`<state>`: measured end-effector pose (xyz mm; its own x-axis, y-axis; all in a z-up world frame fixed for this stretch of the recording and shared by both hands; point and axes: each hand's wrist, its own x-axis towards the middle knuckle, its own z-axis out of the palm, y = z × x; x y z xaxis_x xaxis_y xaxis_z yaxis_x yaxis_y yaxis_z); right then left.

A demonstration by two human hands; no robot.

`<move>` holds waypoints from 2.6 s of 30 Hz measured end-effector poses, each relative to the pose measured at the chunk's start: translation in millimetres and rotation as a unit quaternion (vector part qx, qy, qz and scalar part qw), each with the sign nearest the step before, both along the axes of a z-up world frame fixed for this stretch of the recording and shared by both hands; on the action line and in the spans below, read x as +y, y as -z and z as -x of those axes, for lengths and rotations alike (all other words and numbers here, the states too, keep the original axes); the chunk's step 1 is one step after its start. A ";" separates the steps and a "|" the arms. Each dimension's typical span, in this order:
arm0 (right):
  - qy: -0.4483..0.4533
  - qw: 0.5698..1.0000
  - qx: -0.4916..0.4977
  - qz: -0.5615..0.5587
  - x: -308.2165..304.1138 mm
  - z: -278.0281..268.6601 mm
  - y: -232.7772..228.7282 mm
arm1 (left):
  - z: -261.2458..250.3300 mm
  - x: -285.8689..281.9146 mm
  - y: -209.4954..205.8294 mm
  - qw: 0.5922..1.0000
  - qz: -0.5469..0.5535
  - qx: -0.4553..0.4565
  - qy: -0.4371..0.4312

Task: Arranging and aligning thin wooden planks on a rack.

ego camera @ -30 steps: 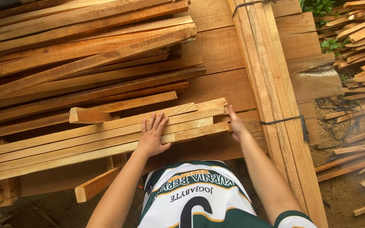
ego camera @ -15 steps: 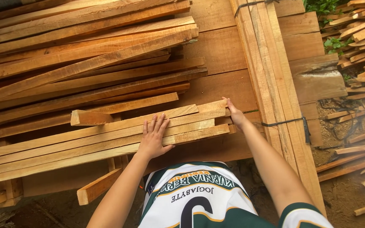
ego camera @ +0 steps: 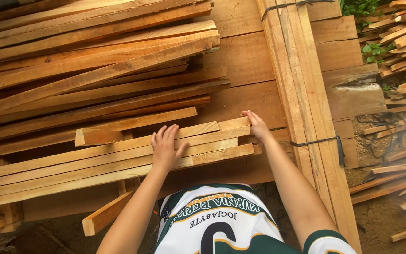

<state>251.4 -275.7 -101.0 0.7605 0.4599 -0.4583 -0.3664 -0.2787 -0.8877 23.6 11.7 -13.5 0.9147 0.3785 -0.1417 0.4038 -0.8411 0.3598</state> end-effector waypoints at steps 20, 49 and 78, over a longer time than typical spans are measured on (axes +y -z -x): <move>-0.007 0.987 0.146 -0.073 15.9 -14.8 -38.6 | -67.8 12.9 -19.9 0.977 0.153 0.149 -0.027; 0.031 0.999 0.024 -0.011 20.4 -12.6 0.0 | -121.8 -66.0 2.9 0.980 0.151 0.071 0.106; 0.105 0.990 0.048 0.083 -15.9 35.9 -87.8 | -23.3 -45.5 -24.5 0.967 -0.019 0.214 0.139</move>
